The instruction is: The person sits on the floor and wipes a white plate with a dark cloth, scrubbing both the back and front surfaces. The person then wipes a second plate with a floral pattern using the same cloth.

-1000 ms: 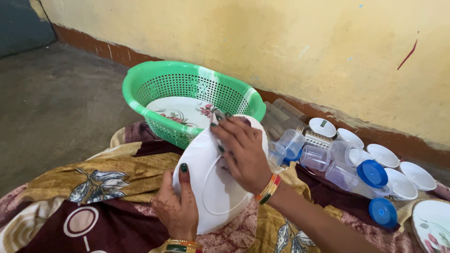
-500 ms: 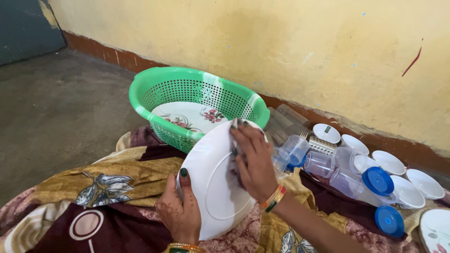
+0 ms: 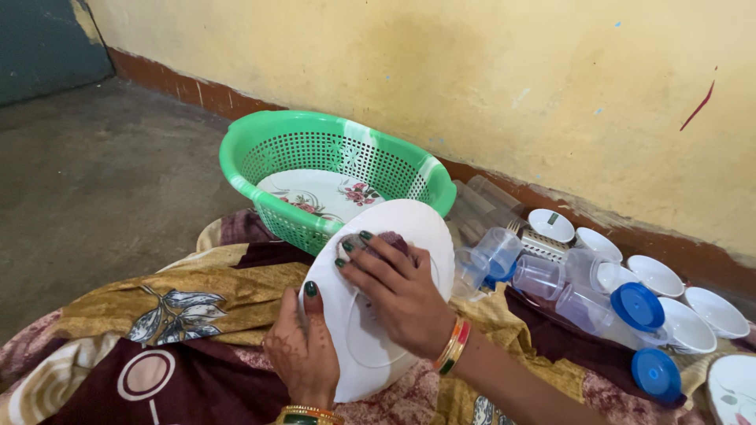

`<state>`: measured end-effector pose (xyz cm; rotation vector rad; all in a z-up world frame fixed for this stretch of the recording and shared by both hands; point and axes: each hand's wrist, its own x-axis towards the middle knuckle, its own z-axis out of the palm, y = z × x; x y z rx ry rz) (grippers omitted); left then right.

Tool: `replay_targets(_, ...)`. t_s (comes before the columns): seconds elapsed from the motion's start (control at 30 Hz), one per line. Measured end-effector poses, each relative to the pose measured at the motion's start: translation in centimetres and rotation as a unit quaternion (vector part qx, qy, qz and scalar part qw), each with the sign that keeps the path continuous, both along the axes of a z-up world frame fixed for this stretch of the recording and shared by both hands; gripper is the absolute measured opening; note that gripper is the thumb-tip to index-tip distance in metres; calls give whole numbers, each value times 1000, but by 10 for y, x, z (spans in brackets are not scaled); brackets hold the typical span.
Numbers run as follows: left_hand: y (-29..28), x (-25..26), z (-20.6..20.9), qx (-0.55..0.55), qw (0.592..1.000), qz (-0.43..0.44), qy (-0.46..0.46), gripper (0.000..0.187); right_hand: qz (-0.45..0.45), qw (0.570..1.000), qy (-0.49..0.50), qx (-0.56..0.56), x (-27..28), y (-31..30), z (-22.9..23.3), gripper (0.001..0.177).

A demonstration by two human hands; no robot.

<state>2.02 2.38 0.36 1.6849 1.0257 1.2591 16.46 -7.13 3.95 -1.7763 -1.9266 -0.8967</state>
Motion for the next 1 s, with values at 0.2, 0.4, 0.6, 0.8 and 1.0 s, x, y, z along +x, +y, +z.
replay_targets(0.2, -1, -3, 6, 17, 1000, 7, -5, 51, 82, 996, -23, 26, 2, -5, 1, 54)
replay_targets(0.4, -1, -1, 11, -10, 1000, 3, 8, 49, -5, 989, 137, 52, 9, -8, 4, 59)
replay_targets(0.6, -5, -5, 9, 40, 999, 9, -21, 51, -4, 986, 144, 79, 16, -13, 0, 57)
replay_targets(0.8, -3, -3, 6, -34, 999, 0, 12, 55, 1, 997, 75, 32, -1, -9, -24, 60)
replay_targets(1.0, 2, -6, 3, 14, 1000, 8, -8, 55, 107, 989, -86, -47, -2, -11, -23, 58)
